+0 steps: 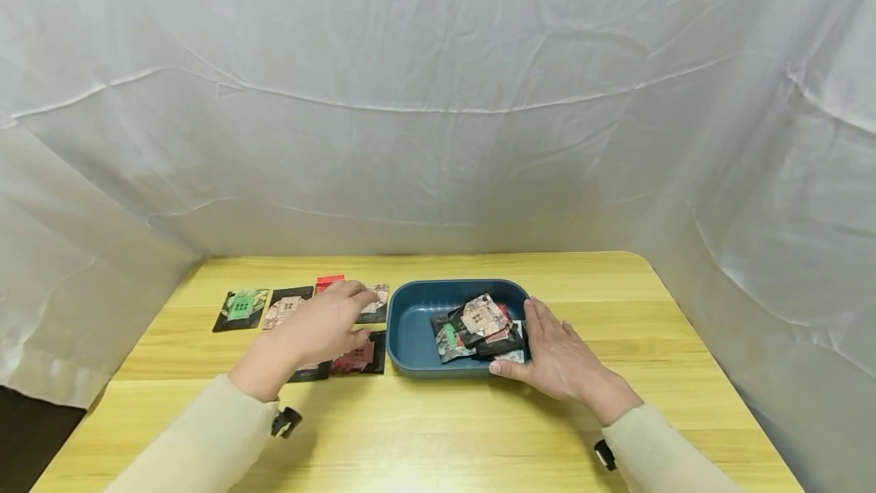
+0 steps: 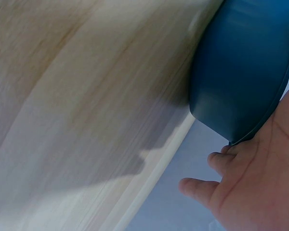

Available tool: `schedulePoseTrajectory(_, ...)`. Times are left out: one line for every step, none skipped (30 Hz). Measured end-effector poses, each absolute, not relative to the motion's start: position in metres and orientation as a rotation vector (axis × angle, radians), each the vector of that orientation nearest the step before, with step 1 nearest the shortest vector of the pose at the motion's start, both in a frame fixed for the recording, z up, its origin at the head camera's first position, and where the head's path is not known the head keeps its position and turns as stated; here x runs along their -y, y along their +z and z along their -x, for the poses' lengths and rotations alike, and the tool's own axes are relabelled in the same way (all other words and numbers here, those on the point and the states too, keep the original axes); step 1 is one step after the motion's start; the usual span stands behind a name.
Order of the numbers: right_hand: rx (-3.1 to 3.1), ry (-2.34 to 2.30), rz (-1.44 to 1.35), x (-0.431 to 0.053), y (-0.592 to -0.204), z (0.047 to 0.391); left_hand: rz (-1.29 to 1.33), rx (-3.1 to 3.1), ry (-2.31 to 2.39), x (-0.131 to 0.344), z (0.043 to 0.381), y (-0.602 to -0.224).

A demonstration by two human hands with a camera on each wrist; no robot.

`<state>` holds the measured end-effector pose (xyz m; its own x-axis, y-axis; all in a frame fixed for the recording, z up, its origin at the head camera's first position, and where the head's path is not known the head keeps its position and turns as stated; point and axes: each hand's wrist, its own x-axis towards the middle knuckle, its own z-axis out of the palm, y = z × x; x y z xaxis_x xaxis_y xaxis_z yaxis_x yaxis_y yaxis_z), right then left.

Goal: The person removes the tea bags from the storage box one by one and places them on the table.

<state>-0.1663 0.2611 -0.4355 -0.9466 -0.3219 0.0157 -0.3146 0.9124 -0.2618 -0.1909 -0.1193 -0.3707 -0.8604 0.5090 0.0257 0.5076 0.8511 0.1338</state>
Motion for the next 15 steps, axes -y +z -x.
schedulePoseTrajectory(-3.046,-0.410,0.508,-0.261,-0.436,0.166,-0.849,-3.010,0.218,0.112,0.192,-0.371)
schedulePoseTrajectory(-3.048,-0.410,0.511,-0.261,-0.436,0.167,-0.873,-3.007,0.213,0.105,0.193,-0.371)
schedulePoseTrajectory(-3.050,-0.409,0.513,-0.261,-0.436,0.167,-0.905,-2.998,0.209,0.098,0.194,-0.370)
schedulePoseTrajectory(-3.051,-0.407,0.515,-0.261,-0.436,0.167,-0.930,-2.987,0.205,0.092,0.195,-0.370)
schedulePoseTrajectory(-3.051,-0.406,0.515,-0.261,-0.436,0.167,-0.956,-2.977,0.199,0.085,0.196,-0.370)
schedulePoseTrajectory(-3.052,-0.405,0.515,-0.261,-0.436,0.167,-0.983,-2.964,0.187,0.079,0.197,-0.370)
schedulePoseTrajectory(-3.053,-0.402,0.515,-0.261,-0.436,0.167,-1.009,-2.950,0.177,0.073,0.199,-0.371)
schedulePoseTrajectory(-3.053,-0.401,0.515,-0.261,-0.436,0.167,-1.034,-2.935,0.159,0.068,0.201,-0.372)
schedulePoseTrajectory(-3.052,-0.402,0.514,-0.261,-0.436,0.167,-1.055,-2.923,0.145,0.062,0.202,-0.373)
schedulePoseTrajectory(-3.052,-0.403,0.514,-0.261,-0.436,0.167,-1.069,-2.910,0.130,0.056,0.204,-0.375)
schedulePoseTrajectory(-3.051,-0.406,0.514,-0.260,-0.436,0.167,-1.080,-2.898,0.112,0.051,0.205,-0.376)
schedulePoseTrajectory(-3.051,-0.408,0.514,-0.260,-0.435,0.167,-1.084,-2.884,0.100,0.046,0.207,-0.378)
schedulePoseTrajectory(-3.050,-0.410,0.514,-0.260,-0.435,0.167,-1.084,-2.873,0.093,0.041,0.208,-0.380)
schedulePoseTrajectory(-3.049,-0.412,0.515,-0.260,-0.435,0.167,-1.077,-2.861,0.082,0.035,0.210,-0.382)
schedulePoseTrajectory(-3.050,-0.413,0.516,-0.260,-0.435,0.167,-1.067,-2.850,0.084,0.031,0.211,-0.384)
